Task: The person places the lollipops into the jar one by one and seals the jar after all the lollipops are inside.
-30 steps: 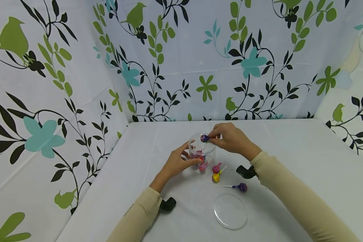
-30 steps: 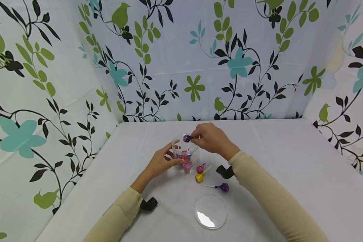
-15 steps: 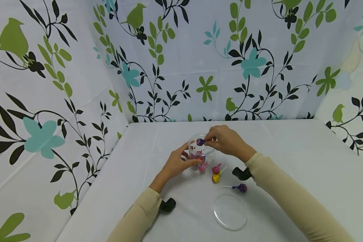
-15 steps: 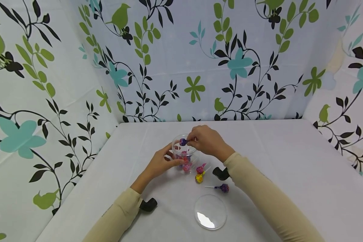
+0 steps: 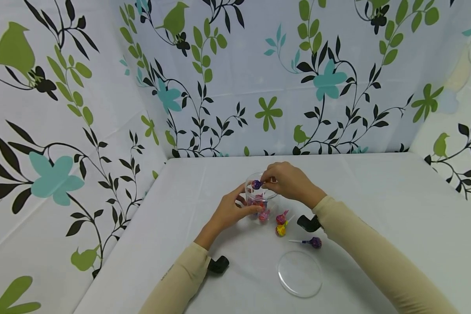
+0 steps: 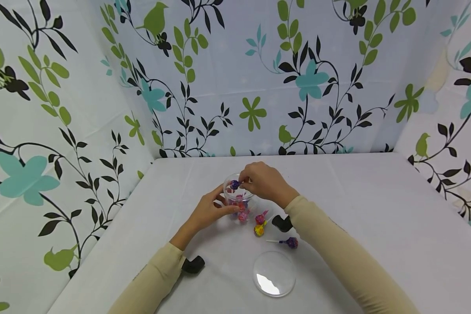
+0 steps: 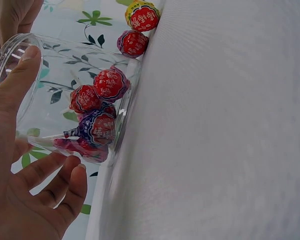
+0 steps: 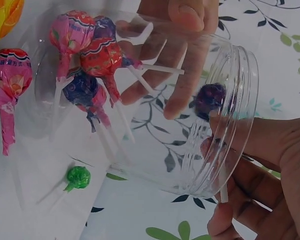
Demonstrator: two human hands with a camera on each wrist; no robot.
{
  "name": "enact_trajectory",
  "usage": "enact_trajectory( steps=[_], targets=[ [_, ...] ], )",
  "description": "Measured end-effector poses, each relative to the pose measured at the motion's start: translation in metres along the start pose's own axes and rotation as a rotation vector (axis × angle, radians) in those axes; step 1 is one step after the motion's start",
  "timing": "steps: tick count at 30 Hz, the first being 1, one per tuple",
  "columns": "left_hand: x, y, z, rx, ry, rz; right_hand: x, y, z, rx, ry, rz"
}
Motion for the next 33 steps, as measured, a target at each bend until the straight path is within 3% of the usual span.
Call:
enact_trajectory(
  steps=[5, 15, 24, 33],
  targets=[
    [0.000, -0.001, 0.000, 0.001, 0.006, 0.003, -0.002, -0.003, 0.005, 0.020, -0.001, 0.006],
    [-0.002, 0.000, -0.001, -0.010, 0.019, -0.003, -0.024, -0.023, 0.027, 0.090, 0.054, 0.141],
    [-0.001, 0.000, -0.001, -0.027, 0.015, -0.001, -0.017, -0.047, 0.047, 0.131, 0.073, 0.106],
    [0.001, 0.000, 0.000, -0.048, 0.006, -0.003, -0.004, -0.058, 0.052, 0.142, 0.107, 0.024]
  ],
)
Point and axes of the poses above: each hand's wrist, its own y-axis towards the middle knuckle, its own x-axis out of the palm, z = x × y, the point moved 7 cm from there along y, towards the middle knuckle, and after that the axes turned 2 degrees about y, right-handed, at the moved point
